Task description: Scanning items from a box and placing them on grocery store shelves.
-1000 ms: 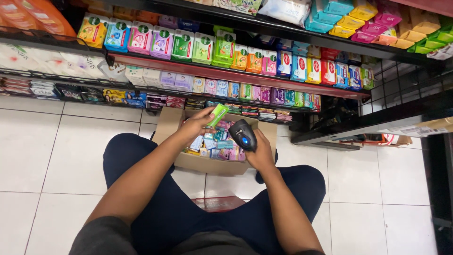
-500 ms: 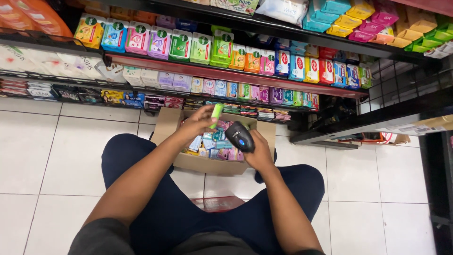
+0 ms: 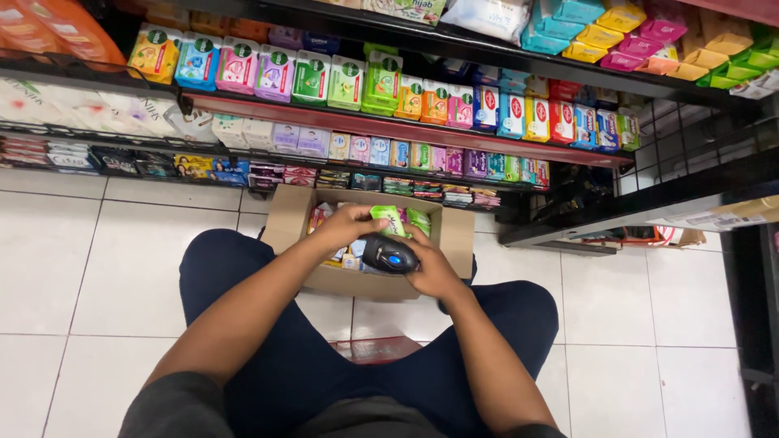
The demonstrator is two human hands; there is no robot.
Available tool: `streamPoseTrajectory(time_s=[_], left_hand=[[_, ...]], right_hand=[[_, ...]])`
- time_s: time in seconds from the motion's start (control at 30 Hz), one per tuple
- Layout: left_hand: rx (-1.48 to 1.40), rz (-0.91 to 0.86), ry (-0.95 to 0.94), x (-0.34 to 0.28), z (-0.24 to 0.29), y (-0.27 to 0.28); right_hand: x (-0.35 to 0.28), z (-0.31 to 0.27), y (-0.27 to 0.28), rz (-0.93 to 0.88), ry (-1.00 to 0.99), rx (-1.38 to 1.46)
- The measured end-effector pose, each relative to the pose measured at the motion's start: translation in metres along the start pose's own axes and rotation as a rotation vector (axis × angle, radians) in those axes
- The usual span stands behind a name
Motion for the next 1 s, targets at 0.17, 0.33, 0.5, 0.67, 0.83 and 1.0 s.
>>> streamPoseTrajectory(time_s=[0.17, 0.33, 0.5, 0.67, 0.83, 1.0], left_hand=[[-0.106, -0.033, 0.382, -0.021, 0.044, -0.017], [-0.061, -0.169, 0.441, -0.022, 0.04, -0.025], [0.109, -0.076, 0.299, -0.018, 0.043, -0.017], [0.083, 0.02, 0.264, -0.01, 0.024, -0.008], [0.069, 0.045, 0.233, -0.007, 0.027, -0.011], [0.068, 0.056, 0.267, 0.003, 0.03, -0.015]], right_hand=[[0.003, -0.01, 0.008, 0.064, -0.068, -0.227], [0.003, -0.014, 0.019, 0.117, -0.012, -0.41], [0.0, 0.024, 0.055, 0.362, -0.036, -0.284], [0.006, 0.096, 0.139, 0.574, -0.37, -0.362], [0.019, 0.19, 0.203, 0.716, -0.506, 0.205], [0.029, 0.229, 0.209, 0.928, -0.604, 1.007]])
Point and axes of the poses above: each hand's wrist, its own x-axis towards the middle knuckle, its own y-axis out of the back of the hand, z = x × y, the point moved 1 cm from there along x, towards the middle knuckle, and after that the axes turned 3 degrees about -y, right-handed, at the moved point
